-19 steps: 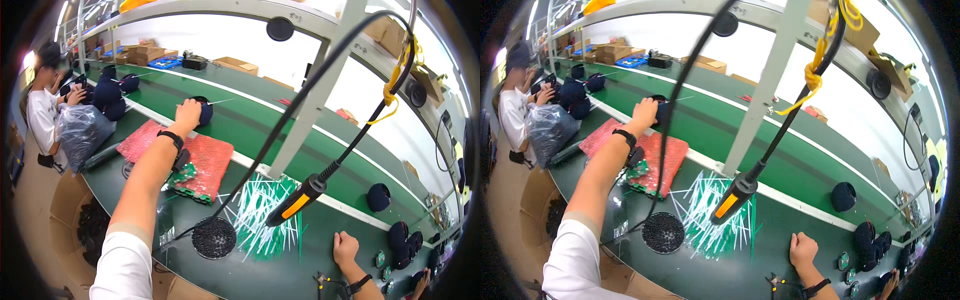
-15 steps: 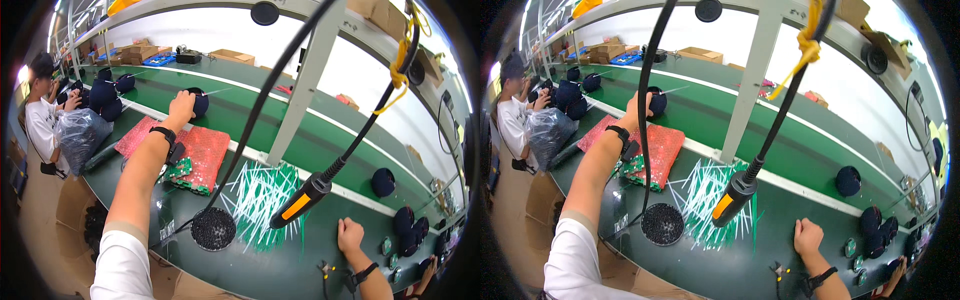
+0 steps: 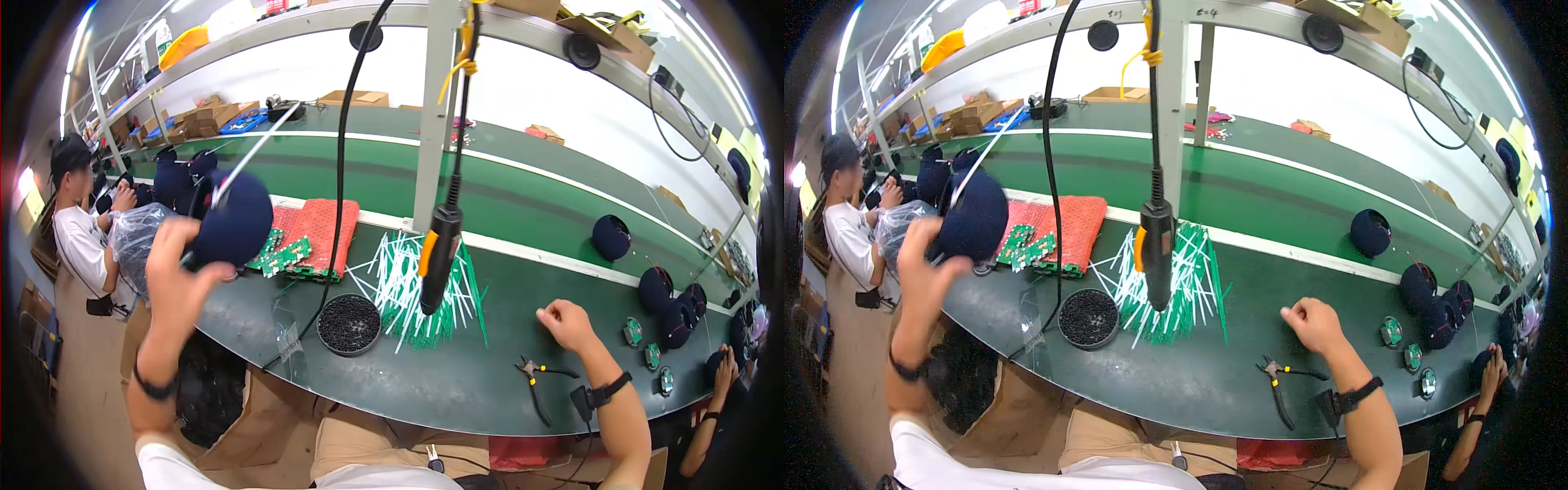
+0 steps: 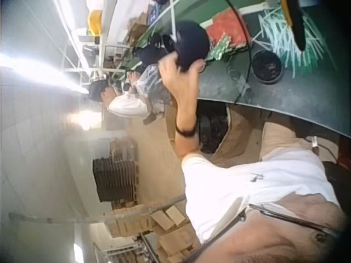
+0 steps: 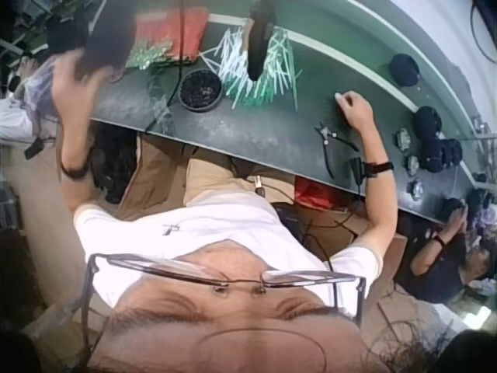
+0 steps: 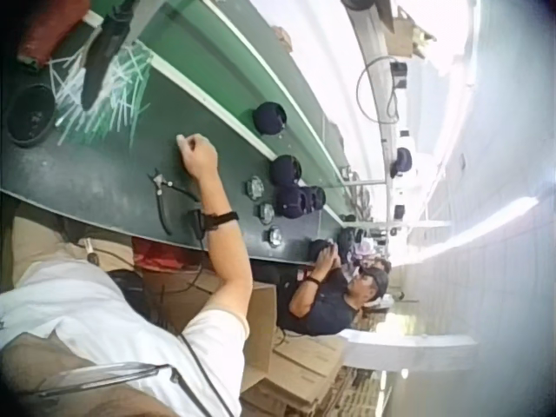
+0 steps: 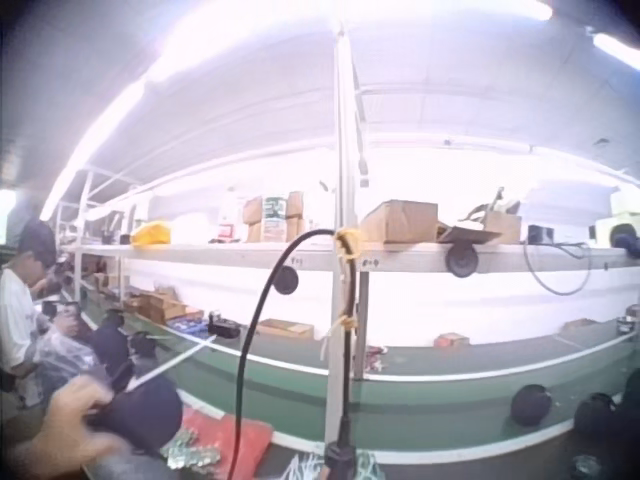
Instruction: Assembling electronic components by trimming wires with pliers and securing a circuit board into a plastic housing using an electric screwdriver.
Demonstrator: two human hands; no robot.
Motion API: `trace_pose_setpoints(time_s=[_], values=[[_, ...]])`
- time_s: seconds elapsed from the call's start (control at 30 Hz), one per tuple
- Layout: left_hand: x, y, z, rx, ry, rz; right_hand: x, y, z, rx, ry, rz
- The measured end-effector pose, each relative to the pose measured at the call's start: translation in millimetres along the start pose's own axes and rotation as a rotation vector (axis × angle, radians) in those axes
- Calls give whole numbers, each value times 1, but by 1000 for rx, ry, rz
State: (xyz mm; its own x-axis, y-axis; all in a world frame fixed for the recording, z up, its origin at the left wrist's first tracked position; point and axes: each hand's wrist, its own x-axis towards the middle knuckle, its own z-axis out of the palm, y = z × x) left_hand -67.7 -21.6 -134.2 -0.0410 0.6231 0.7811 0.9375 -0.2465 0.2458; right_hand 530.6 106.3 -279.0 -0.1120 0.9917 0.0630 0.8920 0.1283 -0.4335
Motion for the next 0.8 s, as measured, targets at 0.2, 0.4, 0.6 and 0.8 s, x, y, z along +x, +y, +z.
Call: trace_pose_setpoints(time_s=[0.2,0.4,0.6,0.8], values=[[-99,99,-15,-227,-237,273,-115,-41,-21,-342,-147,-89],[-115,161,77,-365,-543,381,-161,-54,29,-291,210,-118],[-104,200,89,-227,-674,388,-200,-74,22,465,286,203],[-78,220,131,-338,-821,462,-209,-121,36,448,72,-83]])
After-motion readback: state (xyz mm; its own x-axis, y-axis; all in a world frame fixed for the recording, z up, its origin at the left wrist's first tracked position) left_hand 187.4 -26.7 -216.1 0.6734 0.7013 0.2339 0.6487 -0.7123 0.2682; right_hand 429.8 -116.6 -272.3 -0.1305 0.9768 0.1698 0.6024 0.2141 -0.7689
